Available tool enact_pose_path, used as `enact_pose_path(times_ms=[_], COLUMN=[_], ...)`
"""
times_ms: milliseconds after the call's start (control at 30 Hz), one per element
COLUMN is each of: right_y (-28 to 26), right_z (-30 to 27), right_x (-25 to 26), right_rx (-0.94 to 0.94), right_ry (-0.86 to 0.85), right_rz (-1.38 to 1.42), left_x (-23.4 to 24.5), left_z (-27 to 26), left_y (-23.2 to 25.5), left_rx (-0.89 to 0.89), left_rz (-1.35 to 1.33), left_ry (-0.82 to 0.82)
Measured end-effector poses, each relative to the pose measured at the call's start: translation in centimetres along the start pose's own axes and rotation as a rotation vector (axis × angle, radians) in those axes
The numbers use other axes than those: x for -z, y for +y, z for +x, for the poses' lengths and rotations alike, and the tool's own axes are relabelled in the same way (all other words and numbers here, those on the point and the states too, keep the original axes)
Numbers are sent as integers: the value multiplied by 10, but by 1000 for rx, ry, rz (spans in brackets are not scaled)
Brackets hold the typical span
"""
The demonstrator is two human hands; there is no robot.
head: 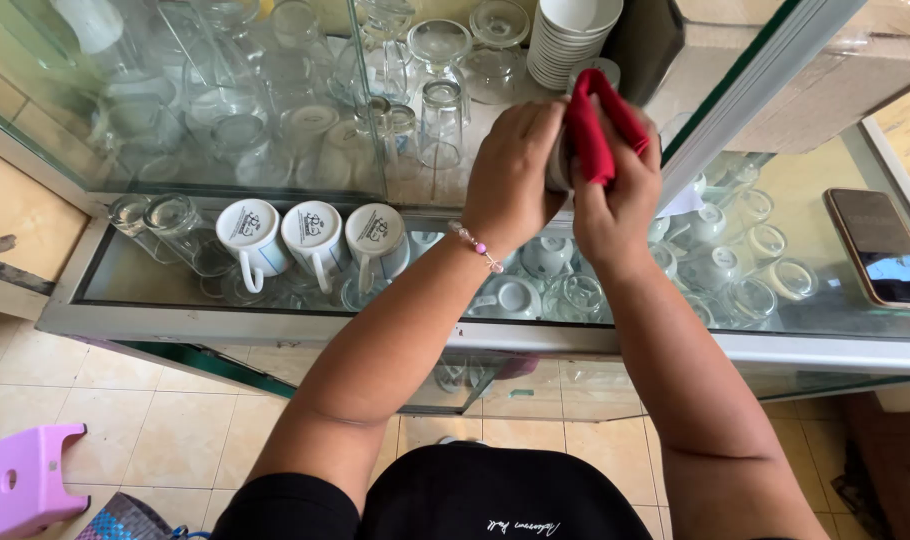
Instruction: Wiping glass and ceramic cups with a cloth and arranging them in a display cabinet.
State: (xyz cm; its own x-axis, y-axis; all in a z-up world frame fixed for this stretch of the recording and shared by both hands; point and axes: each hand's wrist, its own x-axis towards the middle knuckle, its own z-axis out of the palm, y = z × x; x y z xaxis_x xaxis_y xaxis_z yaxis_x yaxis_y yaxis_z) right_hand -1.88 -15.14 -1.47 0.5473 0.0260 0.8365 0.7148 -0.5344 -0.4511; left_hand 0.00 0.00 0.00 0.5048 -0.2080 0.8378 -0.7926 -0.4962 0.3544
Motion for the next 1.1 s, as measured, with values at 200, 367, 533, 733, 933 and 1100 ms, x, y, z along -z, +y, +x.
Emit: enact_pose_path(times_ms=[200,367,533,733,933,1100], right_y=[-15,-13,-25,-4,-20,-7], right_z=[0,1,3,-2,-1,-11], right_x=[3,6,13,5,8,4], right_rx=[23,61,172,-7,87,-39], right_ry=[-148,-22,-168,28,-122,35], right_rz=[23,9,11,101,85,110], left_x=[-4,-7,-12,-18,-20,-21], left_z=[-1,0,-5,-7,-9,-5], left_y=[-17,0,-18,-3,-13,-16], left_rx=[128,81,120,105,130,459], left_rz=[81,-62,-24,-89,-120,-665], left_ry=[103,69,117,45,212,69])
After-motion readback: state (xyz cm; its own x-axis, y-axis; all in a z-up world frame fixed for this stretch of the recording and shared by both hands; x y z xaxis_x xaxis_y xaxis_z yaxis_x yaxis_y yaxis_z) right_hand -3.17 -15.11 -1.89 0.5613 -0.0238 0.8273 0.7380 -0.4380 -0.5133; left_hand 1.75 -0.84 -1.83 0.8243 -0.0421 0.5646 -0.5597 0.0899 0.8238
